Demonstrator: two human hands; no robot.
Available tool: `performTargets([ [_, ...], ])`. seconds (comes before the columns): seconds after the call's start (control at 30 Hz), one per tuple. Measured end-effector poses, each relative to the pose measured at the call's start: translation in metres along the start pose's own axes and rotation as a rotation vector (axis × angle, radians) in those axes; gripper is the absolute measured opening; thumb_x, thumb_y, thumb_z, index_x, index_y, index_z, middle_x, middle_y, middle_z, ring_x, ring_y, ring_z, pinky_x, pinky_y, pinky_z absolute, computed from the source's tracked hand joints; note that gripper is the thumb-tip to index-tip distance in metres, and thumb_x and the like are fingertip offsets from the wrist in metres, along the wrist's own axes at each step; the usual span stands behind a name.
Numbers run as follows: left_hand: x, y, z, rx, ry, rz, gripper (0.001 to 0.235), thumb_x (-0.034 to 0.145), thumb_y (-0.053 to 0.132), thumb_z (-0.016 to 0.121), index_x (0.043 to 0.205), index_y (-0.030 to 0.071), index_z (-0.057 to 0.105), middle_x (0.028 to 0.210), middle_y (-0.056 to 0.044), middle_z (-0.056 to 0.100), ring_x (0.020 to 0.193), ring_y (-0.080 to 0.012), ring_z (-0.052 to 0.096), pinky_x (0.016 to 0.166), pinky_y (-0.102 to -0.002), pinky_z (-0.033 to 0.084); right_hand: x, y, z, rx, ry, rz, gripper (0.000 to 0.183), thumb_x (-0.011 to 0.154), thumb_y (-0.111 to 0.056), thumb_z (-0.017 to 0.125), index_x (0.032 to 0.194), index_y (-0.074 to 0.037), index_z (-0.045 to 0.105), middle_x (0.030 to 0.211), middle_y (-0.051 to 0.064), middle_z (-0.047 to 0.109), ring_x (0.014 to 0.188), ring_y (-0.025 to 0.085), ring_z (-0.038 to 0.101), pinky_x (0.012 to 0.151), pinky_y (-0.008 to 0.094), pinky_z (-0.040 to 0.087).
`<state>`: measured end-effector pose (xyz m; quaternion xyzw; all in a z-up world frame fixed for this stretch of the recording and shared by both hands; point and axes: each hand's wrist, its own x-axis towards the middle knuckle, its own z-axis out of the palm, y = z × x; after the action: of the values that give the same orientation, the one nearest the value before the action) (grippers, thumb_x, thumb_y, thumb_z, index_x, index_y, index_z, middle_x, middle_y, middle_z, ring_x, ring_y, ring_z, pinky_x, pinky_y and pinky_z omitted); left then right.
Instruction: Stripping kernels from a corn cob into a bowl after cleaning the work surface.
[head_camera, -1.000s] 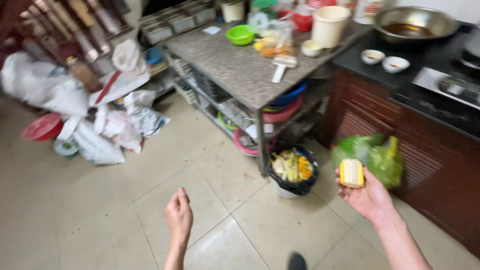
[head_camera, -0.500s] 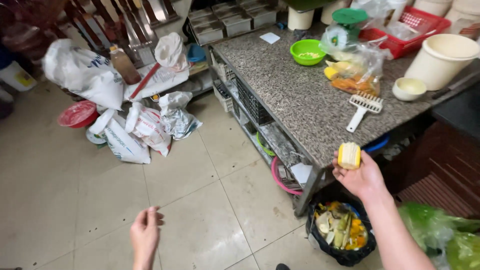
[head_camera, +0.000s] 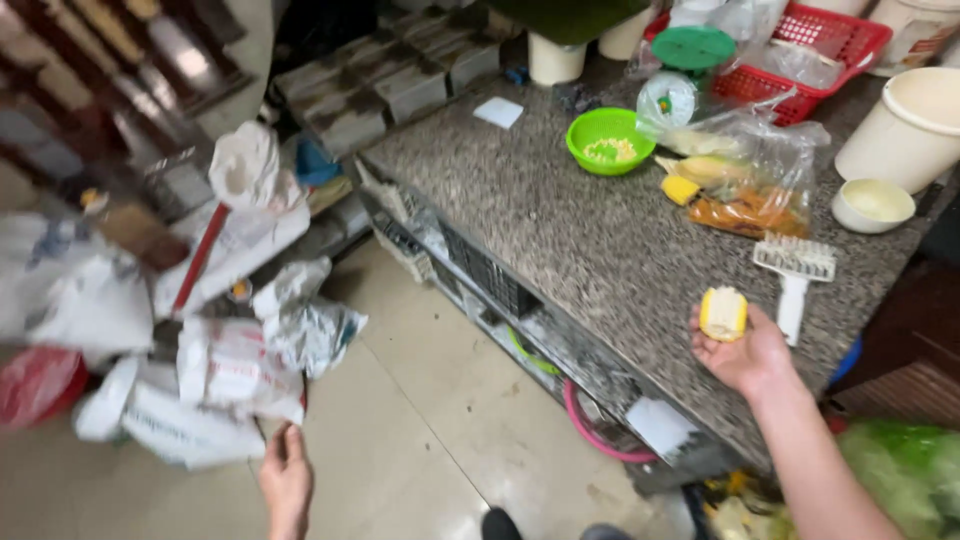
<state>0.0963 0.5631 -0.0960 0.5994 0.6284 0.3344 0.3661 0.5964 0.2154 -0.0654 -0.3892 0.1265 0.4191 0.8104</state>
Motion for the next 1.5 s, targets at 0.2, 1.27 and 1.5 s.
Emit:
performTargets([
  [0.2,0.1,0.133,0.123,0.121,-0.28,0.259,0.041,0.089,0.03,0.048,0.117,0.002,0.057,0.11,-0.015,0.064,0.096,-0.0289,0.062,0.083,-0.035,0.047,0.032,0.018,0.024,-0.007,0.124,-0.149,0.046,0.1,-0.042,0.031,0.125,-0.008,0.05,0.109,0.009,0.062,0.087,0.018,0.059,0.068,0.028,0.047],
  [1.27,0.236,0.313,0.528,0.946,-1.393,1.385,0.073,0.092,0.061,0.019,0.148,0.016,0.004,0.154,-0.004,-0.006,0.141,-0.0239,-0.009,0.113,-0.047,-0.01,0.204,0.0,0.151,0.291,0.593,-0.365,0.043,0.094,-0.05,0.043,0.097,-0.01,0.058,0.086,0.013,0.066,0.072,0.026,0.066,0.069,0.041,0.054],
  [1.5,0.271,0.297,0.54,0.743,-1.45,1.575,0.065,0.095,0.054,0.025,0.147,0.017,0.015,0.154,-0.006,0.004,0.141,-0.0262,-0.001,0.114,-0.046,-0.002,0.21,0.024,0.178,0.312,0.668,-0.378,0.043,0.095,-0.046,0.039,0.097,-0.008,0.059,0.086,0.012,0.067,0.073,0.026,0.068,0.07,0.042,0.055],
])
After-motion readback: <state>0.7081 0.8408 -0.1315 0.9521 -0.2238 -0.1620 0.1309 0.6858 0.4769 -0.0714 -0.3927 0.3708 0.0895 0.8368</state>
